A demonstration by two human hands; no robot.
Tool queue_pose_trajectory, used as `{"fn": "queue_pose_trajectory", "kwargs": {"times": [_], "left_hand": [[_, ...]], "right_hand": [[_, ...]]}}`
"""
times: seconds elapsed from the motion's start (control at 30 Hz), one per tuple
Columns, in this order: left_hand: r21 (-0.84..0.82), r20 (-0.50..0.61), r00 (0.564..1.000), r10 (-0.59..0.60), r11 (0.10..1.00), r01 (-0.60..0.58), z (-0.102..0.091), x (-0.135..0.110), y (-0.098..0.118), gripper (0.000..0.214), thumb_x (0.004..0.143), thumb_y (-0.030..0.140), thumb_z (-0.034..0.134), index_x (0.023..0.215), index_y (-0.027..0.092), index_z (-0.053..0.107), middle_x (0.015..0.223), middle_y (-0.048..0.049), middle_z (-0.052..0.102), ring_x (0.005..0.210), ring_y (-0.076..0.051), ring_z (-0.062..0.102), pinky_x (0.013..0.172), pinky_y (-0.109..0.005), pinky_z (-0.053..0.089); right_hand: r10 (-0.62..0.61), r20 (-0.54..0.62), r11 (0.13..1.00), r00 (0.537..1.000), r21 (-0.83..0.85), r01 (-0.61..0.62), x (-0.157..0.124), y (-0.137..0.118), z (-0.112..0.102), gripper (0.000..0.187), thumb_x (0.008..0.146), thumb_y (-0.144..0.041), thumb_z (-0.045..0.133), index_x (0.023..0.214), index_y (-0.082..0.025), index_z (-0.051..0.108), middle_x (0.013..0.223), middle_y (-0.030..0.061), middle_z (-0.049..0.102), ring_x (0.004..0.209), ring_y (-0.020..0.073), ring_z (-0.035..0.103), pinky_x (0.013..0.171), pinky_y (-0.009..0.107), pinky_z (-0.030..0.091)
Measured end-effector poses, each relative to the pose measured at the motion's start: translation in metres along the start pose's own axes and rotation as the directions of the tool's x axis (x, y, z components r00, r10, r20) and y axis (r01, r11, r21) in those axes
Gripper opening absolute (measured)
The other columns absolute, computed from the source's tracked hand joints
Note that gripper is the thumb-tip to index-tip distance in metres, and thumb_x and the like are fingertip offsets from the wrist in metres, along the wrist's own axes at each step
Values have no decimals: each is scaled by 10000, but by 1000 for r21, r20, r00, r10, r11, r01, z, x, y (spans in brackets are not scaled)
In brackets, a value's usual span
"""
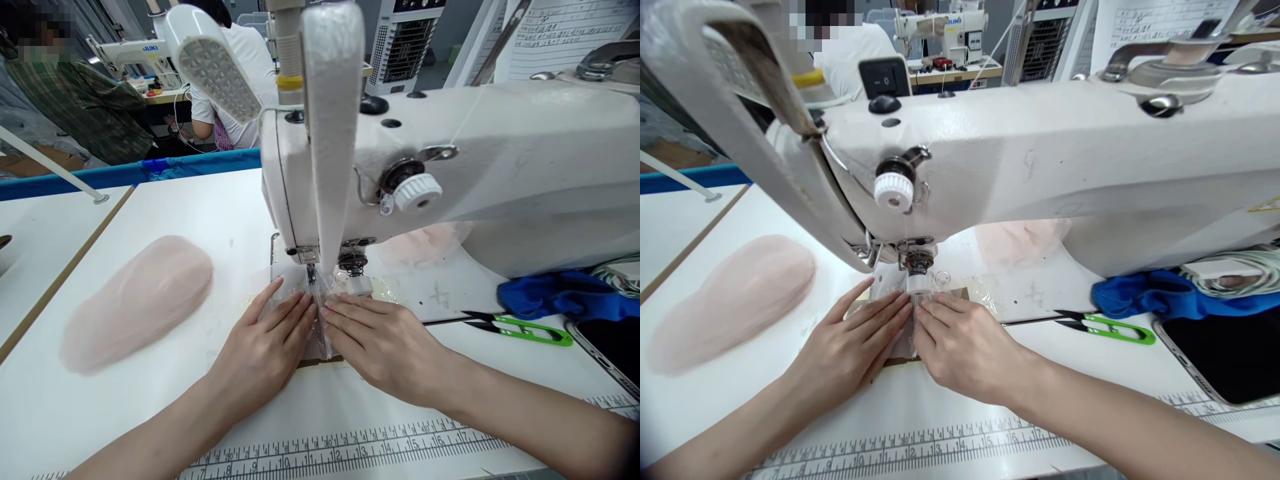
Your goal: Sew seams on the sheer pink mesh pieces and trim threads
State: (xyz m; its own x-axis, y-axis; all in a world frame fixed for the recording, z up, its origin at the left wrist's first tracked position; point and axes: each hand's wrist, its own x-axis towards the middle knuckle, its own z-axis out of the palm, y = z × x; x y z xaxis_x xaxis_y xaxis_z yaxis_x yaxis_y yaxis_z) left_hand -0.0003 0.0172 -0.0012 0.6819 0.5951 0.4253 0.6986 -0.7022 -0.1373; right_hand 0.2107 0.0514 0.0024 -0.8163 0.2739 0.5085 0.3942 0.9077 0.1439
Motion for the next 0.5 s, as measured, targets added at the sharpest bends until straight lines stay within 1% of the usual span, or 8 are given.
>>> {"fn": "queue_pose_trajectory", "kwargs": {"times": [0.27, 0.37, 0.5], "left_hand": [[28, 16, 1000, -13, 1000, 12, 3, 3, -6, 298, 943, 123, 463, 1168, 54, 646, 1174, -145, 688, 1121, -263, 646, 1103, -535, 406], [32, 17, 1000, -9, 999, 9, 2, 3, -6, 307, 944, 119, 460, 1187, 52, 635, 1204, -146, 672, 1140, -271, 634, 1112, -552, 388], [20, 9, 1000, 18, 1000, -19, -2, -1, 0, 313, 913, 74, 485, 1186, 51, 637, 1194, -145, 678, 1138, -262, 635, 1141, -536, 354]], "right_hand": [[-23, -13, 998, 1000, -62, 22, 1, 4, 2, 234, 867, -10, 521, 903, -108, 730, 979, 115, 749, 955, 199, 709, 868, 320, 593], [-43, -19, 996, 999, -74, 41, 0, 3, 3, 227, 864, -10, 525, 934, -86, 727, 999, 135, 742, 974, 221, 704, 870, 347, 594], [-51, -11, 996, 999, -75, 50, -2, 1, 3, 214, 861, -24, 547, 978, -69, 721, 1033, 151, 731, 1009, 242, 691, 894, 368, 585]]}}
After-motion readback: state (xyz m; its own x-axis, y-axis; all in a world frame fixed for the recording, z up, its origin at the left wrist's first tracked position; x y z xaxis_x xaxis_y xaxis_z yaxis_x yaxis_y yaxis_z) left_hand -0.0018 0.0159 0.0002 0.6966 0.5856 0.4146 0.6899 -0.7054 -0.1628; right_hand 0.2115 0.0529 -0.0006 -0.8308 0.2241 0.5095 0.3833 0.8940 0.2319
